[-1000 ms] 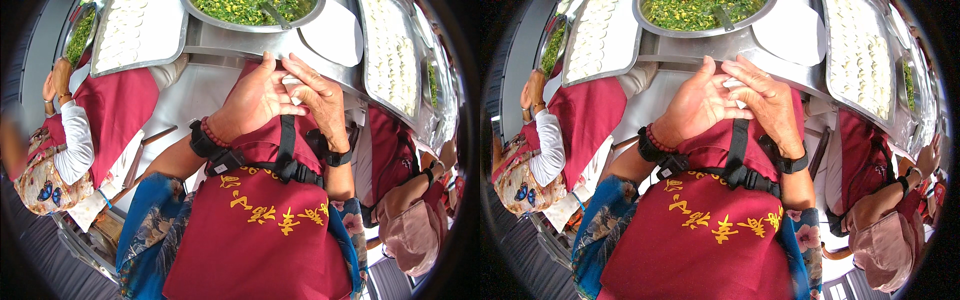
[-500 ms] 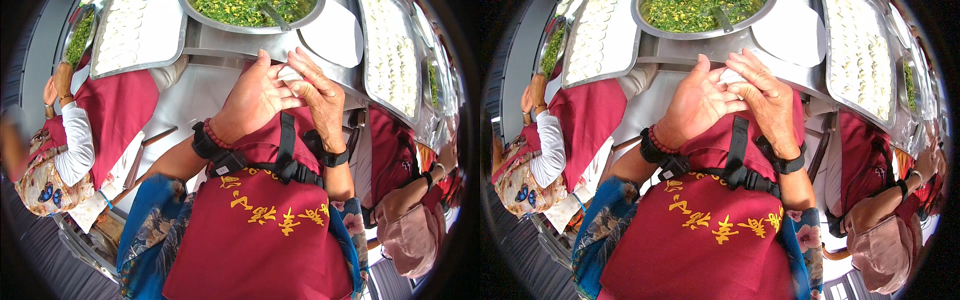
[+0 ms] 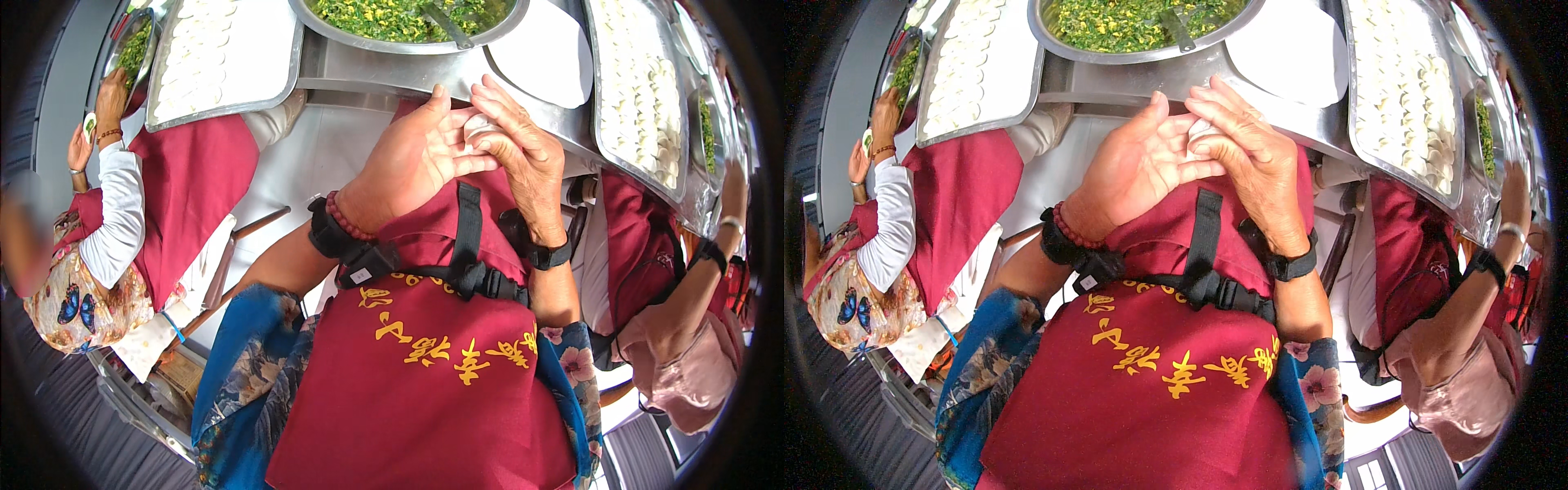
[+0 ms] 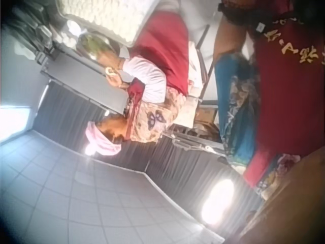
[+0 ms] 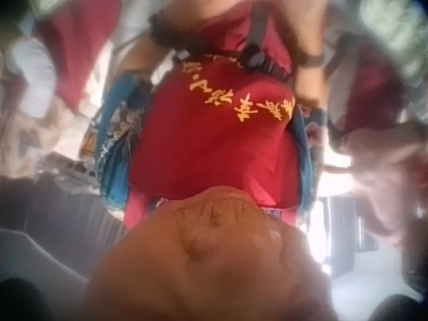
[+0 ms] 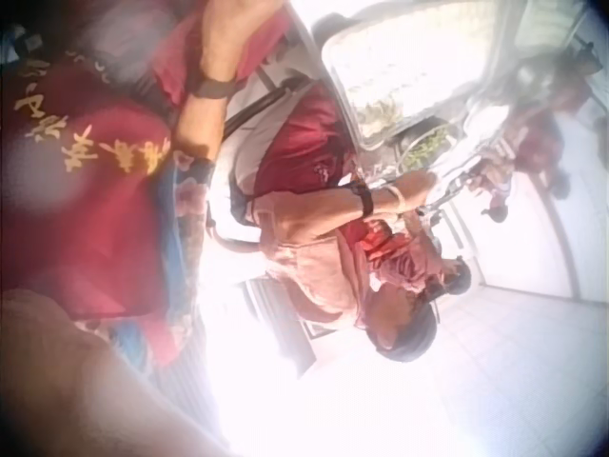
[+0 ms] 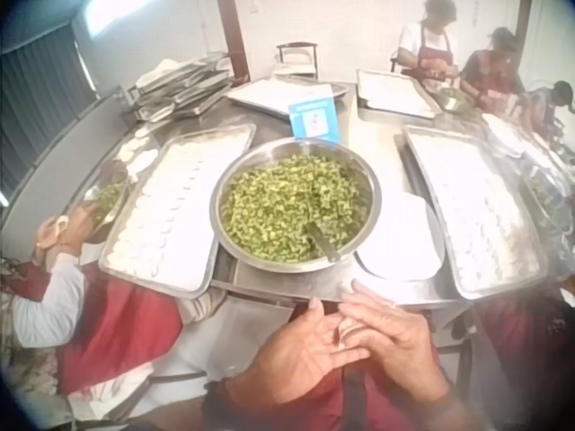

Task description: The person places green vegetable filling onto a circular piece of dough using a spoon, then folds the dough and pinches the edges together by hand to create a dumpling.

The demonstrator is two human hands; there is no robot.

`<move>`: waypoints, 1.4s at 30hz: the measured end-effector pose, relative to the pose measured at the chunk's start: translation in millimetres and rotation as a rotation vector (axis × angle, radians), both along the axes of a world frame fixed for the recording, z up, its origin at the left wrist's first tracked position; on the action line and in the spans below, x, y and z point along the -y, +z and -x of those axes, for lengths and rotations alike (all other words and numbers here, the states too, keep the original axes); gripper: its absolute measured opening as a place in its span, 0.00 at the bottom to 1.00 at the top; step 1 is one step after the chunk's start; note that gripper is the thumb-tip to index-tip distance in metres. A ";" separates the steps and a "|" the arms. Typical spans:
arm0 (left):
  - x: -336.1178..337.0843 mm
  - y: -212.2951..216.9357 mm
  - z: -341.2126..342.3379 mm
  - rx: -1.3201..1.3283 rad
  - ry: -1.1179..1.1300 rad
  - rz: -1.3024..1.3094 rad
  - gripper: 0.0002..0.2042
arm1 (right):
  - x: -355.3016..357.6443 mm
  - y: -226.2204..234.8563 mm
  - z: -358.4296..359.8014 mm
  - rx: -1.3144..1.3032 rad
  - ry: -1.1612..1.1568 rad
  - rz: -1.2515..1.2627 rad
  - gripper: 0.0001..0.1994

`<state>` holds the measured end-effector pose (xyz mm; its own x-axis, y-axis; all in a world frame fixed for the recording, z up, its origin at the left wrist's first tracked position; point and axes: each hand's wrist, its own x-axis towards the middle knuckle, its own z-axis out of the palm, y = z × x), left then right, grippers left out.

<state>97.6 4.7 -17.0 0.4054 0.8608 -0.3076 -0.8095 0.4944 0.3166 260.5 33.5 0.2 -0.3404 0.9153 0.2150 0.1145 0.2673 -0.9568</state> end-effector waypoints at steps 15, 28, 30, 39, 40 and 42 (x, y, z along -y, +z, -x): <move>4.8 -5.1 -7.7 0.104 0.043 -0.098 0.15 | -3.4 3.3 -1.8 -0.040 0.023 0.054 0.08; 2.1 0.2 -7.6 0.153 0.055 -0.067 0.16 | -6.8 8.2 3.8 0.099 -0.022 -0.214 0.13; 2.6 4.9 -8.4 0.170 0.076 -0.055 0.17 | -6.3 7.1 5.0 0.092 -0.048 -0.234 0.15; 5.3 -0.9 -7.4 0.150 0.095 -0.080 0.18 | -6.9 0.9 -6.4 0.134 0.033 -0.190 0.20; 5.0 1.2 -3.8 0.108 0.076 -0.098 0.16 | -2.5 3.7 -2.2 0.058 -0.001 -0.099 0.20; 4.9 1.9 -2.4 0.053 0.070 -0.140 0.14 | -3.0 4.7 -4.8 0.043 0.024 -0.072 0.18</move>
